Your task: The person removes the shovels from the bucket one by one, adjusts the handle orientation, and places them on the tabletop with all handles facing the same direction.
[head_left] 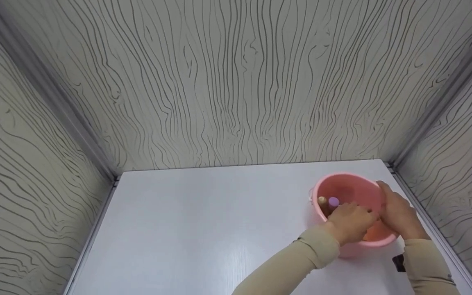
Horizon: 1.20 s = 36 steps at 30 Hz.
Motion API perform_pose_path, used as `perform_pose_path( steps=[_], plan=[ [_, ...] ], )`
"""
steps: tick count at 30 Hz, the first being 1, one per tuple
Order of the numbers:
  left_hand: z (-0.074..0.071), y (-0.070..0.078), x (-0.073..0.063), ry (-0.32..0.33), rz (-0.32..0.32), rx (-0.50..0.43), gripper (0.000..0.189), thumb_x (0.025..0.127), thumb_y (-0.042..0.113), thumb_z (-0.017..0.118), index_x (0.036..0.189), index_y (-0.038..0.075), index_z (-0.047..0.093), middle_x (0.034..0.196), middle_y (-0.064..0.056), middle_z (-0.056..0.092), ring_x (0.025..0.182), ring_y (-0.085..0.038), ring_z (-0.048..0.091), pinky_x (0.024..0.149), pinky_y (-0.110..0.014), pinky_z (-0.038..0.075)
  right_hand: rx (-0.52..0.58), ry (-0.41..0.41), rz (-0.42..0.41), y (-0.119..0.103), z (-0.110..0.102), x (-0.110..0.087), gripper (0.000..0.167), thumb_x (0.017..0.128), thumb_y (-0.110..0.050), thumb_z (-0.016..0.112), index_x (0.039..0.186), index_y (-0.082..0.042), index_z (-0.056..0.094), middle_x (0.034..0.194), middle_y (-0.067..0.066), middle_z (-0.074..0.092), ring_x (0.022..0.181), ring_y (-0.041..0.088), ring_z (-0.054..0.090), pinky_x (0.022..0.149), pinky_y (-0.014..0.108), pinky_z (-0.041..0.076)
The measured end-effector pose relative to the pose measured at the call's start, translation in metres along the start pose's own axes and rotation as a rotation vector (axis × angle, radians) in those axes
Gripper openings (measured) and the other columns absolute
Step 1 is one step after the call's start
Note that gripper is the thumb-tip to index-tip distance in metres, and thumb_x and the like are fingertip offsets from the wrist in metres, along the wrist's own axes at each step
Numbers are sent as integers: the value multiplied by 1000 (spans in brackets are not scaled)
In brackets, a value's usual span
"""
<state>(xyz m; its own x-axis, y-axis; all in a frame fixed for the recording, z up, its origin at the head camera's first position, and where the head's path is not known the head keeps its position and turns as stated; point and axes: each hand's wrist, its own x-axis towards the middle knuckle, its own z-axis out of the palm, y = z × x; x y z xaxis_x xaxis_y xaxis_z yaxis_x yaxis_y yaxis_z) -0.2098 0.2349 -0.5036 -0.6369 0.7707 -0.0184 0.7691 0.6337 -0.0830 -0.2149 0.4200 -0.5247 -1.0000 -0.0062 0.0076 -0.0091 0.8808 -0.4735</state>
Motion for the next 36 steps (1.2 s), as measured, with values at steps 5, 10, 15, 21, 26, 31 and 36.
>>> perform_pose_path(
  steps=[5,10,15,21,26,31,36],
  plan=[
    [-4,8,4,-88,34,220,41,97,46,78,134,45,63,118,22,73,100,0,70,97,-22,57,-2,12,-1,1,1,1,57,104,-10,57,155,-1,35,106,30,65,80,32,62,65,50,51],
    [-6,9,8,-167,66,383,47,95,49,78,138,48,58,126,25,71,108,1,71,97,-22,56,0,5,21,-1,1,3,58,103,-9,57,156,-1,34,109,31,66,82,33,64,67,51,52],
    [-3,9,10,-198,48,450,50,95,48,79,140,48,57,128,24,70,103,0,72,93,-24,59,-9,21,0,-3,2,3,58,102,-5,56,156,-3,35,113,34,66,86,39,66,67,59,53],
    [10,4,18,-245,6,447,47,94,50,80,135,54,57,125,26,69,102,0,66,103,-26,55,9,2,29,-3,3,-4,66,97,4,54,158,-3,31,115,32,64,81,32,63,64,48,53],
    [21,1,22,-297,-30,450,47,93,52,81,133,54,58,123,26,70,101,-3,65,105,-26,52,47,-33,78,-4,5,-9,69,100,3,51,163,-3,25,119,33,62,82,30,63,65,42,54],
    [23,3,27,-324,-36,511,55,92,48,83,138,53,55,133,25,68,108,-6,64,104,-26,52,44,-22,79,-5,3,-8,64,103,0,50,163,-3,26,118,33,63,80,29,64,63,40,55],
    [23,3,31,-361,-50,538,57,92,42,85,139,50,54,133,24,66,112,-6,62,111,-29,49,50,-21,71,-5,2,-6,65,102,2,50,162,-3,27,115,31,64,77,27,64,61,39,54]
  ],
)
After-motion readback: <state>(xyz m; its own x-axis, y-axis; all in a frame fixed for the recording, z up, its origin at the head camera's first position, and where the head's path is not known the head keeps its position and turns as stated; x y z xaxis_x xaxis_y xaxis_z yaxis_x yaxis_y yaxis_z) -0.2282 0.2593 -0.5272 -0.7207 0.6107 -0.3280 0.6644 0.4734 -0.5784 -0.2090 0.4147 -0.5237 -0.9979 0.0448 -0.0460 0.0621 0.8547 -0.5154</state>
